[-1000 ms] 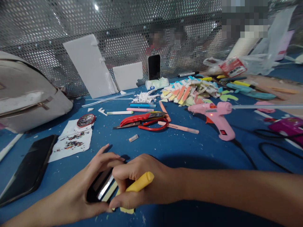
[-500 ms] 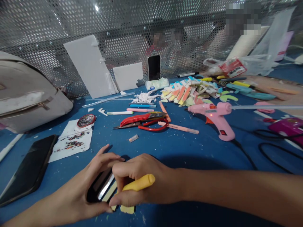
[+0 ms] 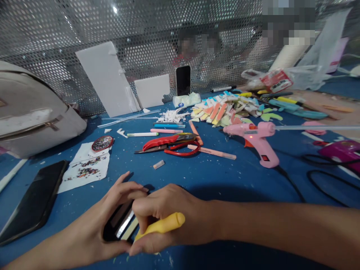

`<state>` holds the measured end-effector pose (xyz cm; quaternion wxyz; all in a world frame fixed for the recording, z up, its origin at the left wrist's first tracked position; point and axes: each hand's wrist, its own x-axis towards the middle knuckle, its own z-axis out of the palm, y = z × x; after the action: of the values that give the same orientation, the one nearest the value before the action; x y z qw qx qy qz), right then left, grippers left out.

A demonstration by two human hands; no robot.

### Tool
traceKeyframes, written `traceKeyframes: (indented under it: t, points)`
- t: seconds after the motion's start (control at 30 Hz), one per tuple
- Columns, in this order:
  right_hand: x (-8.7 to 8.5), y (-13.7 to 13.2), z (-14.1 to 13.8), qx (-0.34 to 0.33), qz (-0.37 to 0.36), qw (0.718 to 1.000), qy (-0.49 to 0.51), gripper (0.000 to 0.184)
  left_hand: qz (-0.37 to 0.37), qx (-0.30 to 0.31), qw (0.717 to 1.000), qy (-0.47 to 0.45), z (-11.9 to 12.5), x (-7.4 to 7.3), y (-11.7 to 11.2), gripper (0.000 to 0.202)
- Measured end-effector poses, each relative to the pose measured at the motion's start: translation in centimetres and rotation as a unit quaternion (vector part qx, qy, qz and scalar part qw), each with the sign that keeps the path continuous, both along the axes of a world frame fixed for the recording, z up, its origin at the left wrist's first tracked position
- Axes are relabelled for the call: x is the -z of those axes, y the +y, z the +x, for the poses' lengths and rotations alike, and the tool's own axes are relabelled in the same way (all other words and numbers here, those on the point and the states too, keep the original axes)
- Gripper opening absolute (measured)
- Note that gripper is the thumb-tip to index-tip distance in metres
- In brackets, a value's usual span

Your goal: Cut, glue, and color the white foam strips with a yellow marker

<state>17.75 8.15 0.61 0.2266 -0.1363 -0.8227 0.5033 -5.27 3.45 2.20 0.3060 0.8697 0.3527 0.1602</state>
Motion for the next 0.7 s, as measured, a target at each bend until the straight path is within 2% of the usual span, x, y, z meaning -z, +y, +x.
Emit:
traceKeyframes:
  t: [0.2, 0.37, 0.43, 0.6, 0.7]
  points:
    - [0.07, -0.19, -0.08, -0.001, 0.020, 1.000, 0.022, 0.053, -0.014, 0.002, 1.000, 0.006, -0.16, 0.12, -0.09, 0.085]
    - [0.25, -0.13, 0.06, -0.021, -0.038, 0.999, -0.003, 0.058, -0.014, 0.005, 1.000, -0.001, -0.07, 0.11, 0.00, 0.086]
    - [0.23, -0.09, 0.08, -0.009, -0.040, 0.999, -0.013, 0.056, -0.007, 0.003, 1.000, -0.002, -0.04, 0.11, 0.03, 0.091]
    - [0.01, -0.07, -0.01, -0.024, -0.042, 0.999, -0.017, 0.059, -0.006, 0.005, 1.000, -0.010, -0.05, 0.20, 0.08, 0.084]
    - [0.03, -0.06, -0.10, -0.018, -0.038, 0.999, -0.011, 0.058, -0.001, 0.003, 1.000, -0.014, -0.04, 0.24, 0.11, 0.088]
